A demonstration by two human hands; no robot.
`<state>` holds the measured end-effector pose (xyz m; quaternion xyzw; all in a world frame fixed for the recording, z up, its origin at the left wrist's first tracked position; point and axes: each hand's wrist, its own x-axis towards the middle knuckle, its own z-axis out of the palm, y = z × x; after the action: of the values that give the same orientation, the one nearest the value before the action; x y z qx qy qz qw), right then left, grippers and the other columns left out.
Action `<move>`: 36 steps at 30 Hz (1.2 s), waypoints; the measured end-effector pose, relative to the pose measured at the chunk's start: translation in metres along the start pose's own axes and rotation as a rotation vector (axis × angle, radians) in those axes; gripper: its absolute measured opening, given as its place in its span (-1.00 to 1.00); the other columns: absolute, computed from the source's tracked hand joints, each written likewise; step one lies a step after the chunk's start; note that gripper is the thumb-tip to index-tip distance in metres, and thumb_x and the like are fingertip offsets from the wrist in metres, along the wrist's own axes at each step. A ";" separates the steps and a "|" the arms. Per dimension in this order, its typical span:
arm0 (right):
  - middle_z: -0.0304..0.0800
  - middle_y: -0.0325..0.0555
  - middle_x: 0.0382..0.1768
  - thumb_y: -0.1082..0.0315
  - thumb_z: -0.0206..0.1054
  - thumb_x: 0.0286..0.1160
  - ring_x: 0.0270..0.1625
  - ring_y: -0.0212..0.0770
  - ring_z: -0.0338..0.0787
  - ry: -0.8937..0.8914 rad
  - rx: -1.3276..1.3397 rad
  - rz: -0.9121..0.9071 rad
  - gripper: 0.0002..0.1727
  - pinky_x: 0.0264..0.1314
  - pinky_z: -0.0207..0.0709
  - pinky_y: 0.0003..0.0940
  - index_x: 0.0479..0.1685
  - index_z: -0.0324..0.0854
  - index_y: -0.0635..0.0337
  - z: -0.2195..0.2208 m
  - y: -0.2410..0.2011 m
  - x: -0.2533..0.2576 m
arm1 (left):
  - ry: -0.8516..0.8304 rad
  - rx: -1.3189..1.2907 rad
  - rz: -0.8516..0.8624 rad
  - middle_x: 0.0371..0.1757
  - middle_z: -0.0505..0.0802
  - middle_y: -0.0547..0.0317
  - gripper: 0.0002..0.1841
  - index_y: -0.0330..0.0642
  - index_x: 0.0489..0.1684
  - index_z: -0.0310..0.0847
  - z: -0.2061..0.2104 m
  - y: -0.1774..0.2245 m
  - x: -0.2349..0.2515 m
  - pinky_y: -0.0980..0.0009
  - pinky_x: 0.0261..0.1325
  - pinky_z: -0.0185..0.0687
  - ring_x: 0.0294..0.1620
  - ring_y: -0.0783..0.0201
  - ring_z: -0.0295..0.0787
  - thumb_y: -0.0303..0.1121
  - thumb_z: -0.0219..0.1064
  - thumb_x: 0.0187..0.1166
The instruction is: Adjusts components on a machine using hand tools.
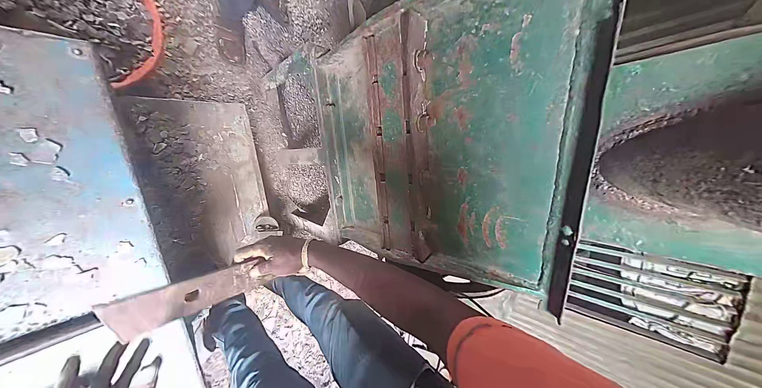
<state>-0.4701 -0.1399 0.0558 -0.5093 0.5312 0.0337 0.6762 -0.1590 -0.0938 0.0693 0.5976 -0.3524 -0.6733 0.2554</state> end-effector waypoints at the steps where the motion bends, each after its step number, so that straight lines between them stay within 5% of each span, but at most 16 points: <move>1: 0.80 0.18 0.27 0.42 0.29 0.58 0.36 0.11 0.76 -0.034 -0.039 0.018 -0.57 0.49 0.51 0.18 0.44 0.62 0.21 -0.006 0.001 -0.007 | -0.042 -0.115 -0.074 0.71 0.38 -0.15 -0.06 -0.32 0.87 -0.29 0.019 0.012 0.011 0.16 0.42 0.72 0.56 0.16 0.57 -0.10 0.31 0.65; 3: 0.77 0.17 0.32 0.42 0.28 0.61 0.37 0.14 0.76 -0.083 -0.129 0.051 -0.55 0.48 0.51 0.20 0.49 0.60 0.16 -0.018 0.003 -0.025 | -0.093 -0.346 -0.138 0.33 0.79 0.08 -0.45 -0.31 0.65 0.22 0.057 0.019 0.023 0.15 0.22 0.83 0.21 0.19 0.83 -0.36 0.23 0.70; 5: 0.78 0.13 0.31 0.34 0.32 0.58 0.35 0.14 0.77 -0.085 -0.291 0.065 -0.47 0.45 0.53 0.22 0.58 0.54 0.08 -0.037 0.008 -0.042 | -0.107 -0.479 -0.202 0.08 0.91 0.13 -0.68 -0.32 0.38 0.48 0.093 0.024 0.027 0.17 0.10 0.89 0.03 0.17 0.91 -0.44 0.15 0.74; 8: 0.72 0.02 0.39 -0.01 0.60 0.28 0.45 0.07 0.65 0.001 -0.538 0.025 -0.11 0.60 0.32 0.14 0.72 0.39 -0.06 -0.051 0.002 -0.068 | -0.016 -0.555 -0.268 -0.01 0.90 0.03 -0.71 -0.34 0.34 0.48 0.144 0.037 0.026 0.11 -0.04 0.94 -0.06 0.10 0.93 -0.45 0.11 0.75; 10: 0.68 0.02 0.37 0.00 0.71 0.08 0.43 0.10 0.61 0.139 -0.616 -0.014 0.01 0.57 0.32 0.14 0.74 0.38 -0.17 -0.056 -0.001 -0.076 | -0.009 -0.579 -0.285 0.00 0.87 0.03 -0.69 -0.34 0.37 0.46 0.176 0.049 0.032 0.12 -0.02 0.92 -0.06 0.11 0.91 -0.44 0.05 0.78; 12: 0.78 0.03 0.22 0.34 0.65 0.08 0.28 0.11 0.72 0.317 -0.628 -0.011 -0.16 0.38 0.49 0.11 0.59 0.55 -0.11 -0.068 0.000 -0.081 | -0.060 -0.600 -0.273 0.00 0.88 0.03 -0.69 -0.34 0.40 0.43 0.202 0.058 0.044 0.10 0.02 0.92 -0.05 0.10 0.92 -0.42 0.01 0.82; 14: 0.85 -0.08 0.06 0.45 0.60 0.06 0.14 0.01 0.78 0.445 -0.674 0.022 -0.28 0.25 0.56 0.02 0.43 0.68 -0.08 -0.086 0.009 -0.087 | -0.103 -0.590 -0.240 0.02 0.88 -0.02 -0.69 -0.37 0.40 0.39 0.224 0.068 0.059 0.04 0.08 0.91 -0.01 0.04 0.92 -0.44 0.03 0.81; 21: 0.82 -0.12 -0.16 0.30 0.63 0.14 -0.07 -0.08 0.78 0.684 -0.719 -0.008 -0.50 0.00 0.58 -0.08 0.20 0.79 0.01 -0.115 0.049 -0.101 | -0.187 -0.427 -0.170 0.00 0.89 -0.08 -0.71 -0.41 0.35 0.45 0.273 0.087 0.089 0.03 0.05 0.93 -0.06 0.00 0.94 -0.47 0.10 0.78; 32: 0.82 -0.15 -0.14 0.28 0.74 -0.17 -0.06 -0.08 0.77 0.729 -0.688 0.008 -0.31 -0.02 0.57 -0.04 0.22 0.78 -0.01 -0.128 0.066 -0.105 | -0.227 -0.414 -0.180 0.03 0.89 -0.02 -0.72 -0.27 0.36 0.48 0.294 0.087 0.107 0.02 0.10 0.89 0.00 0.02 0.93 -0.38 0.10 0.81; 36: 0.82 -0.14 -0.10 0.32 0.72 -0.14 -0.02 -0.07 0.77 0.698 -0.691 0.050 -0.29 0.02 0.58 -0.02 0.28 0.74 -0.03 -0.135 0.059 -0.105 | -0.236 -0.381 -0.167 0.03 0.89 -0.01 -0.71 -0.28 0.37 0.49 0.294 0.092 0.113 0.05 0.05 0.92 -0.03 0.03 0.94 -0.37 0.11 0.81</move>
<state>-0.6430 -0.1571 0.1077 -0.6718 0.6959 0.0517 0.2485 -0.4735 -0.1879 0.0817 0.4831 -0.1958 -0.8116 0.2639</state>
